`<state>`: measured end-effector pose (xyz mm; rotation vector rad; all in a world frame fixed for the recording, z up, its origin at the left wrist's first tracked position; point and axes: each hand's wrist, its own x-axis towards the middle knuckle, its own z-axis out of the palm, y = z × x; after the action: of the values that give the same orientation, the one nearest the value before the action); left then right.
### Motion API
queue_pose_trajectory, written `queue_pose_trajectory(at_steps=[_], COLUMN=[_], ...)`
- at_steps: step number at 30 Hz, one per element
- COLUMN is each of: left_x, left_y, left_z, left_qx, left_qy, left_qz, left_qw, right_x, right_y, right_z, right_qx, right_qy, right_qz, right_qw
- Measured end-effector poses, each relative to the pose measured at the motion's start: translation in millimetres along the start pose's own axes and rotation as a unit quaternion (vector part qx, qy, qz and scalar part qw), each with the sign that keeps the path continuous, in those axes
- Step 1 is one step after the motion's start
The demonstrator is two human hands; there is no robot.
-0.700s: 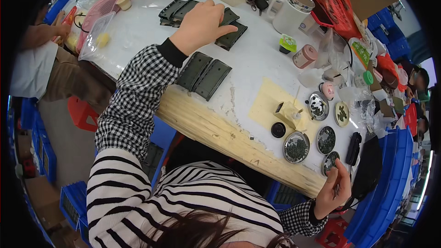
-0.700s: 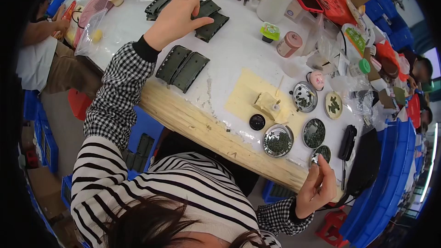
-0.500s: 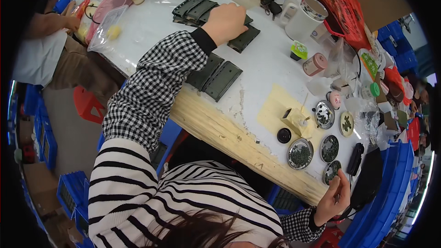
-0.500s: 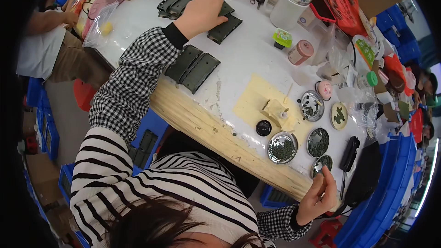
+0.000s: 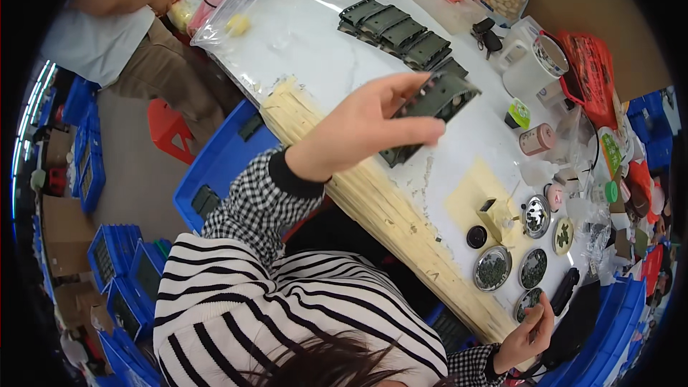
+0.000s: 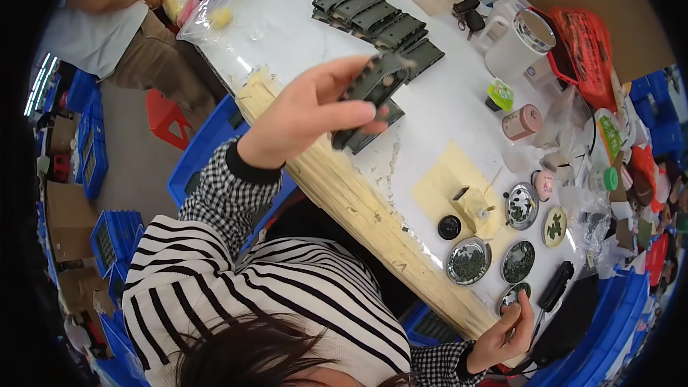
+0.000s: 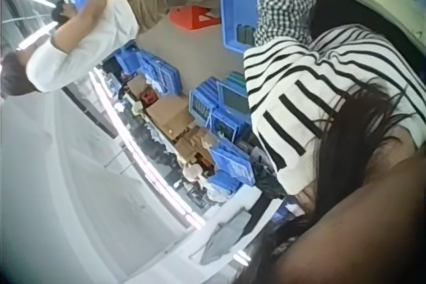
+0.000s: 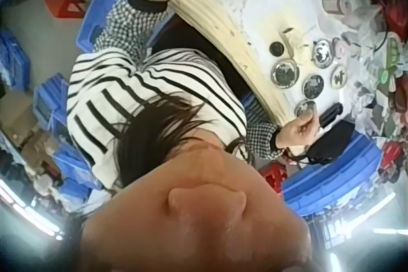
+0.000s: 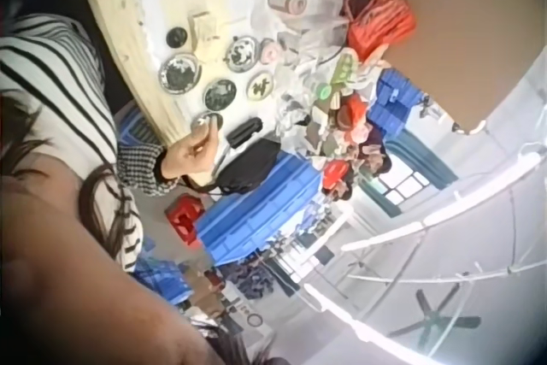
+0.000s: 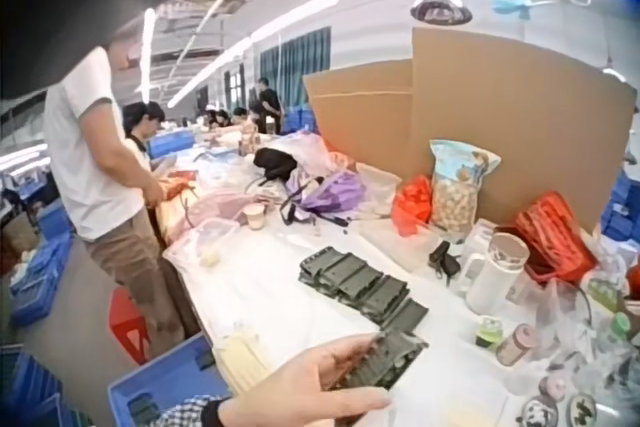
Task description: Assembling plastic model parts for a toy using a specialized tool and manual manipulation.
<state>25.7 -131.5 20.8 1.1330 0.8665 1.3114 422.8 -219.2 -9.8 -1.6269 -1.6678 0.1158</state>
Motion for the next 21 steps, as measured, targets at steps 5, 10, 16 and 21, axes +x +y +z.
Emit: queue_pose_trajectory(at_steps=[5,10,16,21], left_x=[-36,-36,-34,-34], left_y=[-8,-8,-10,-27], left_z=[18,27,36,48], left_qx=[-0.182,-0.236,-0.306,-0.308], left_qy=[0.024,0.012,0.015,0.017], left_qz=[-0.080,-0.081,-0.112,-0.128], left_qw=[0.980,0.968,0.945,0.943], right_x=[1,-2,-6,5], right_y=[-4,-14,-20,-42], right_z=[0,-1,-1,1], right_qx=[0.009,0.026,0.035,0.031], right_qy=[0.004,0.017,0.030,0.070], right_qz=[-0.024,-0.017,-0.027,-0.052], right_qw=[1.000,0.999,0.999,0.996])
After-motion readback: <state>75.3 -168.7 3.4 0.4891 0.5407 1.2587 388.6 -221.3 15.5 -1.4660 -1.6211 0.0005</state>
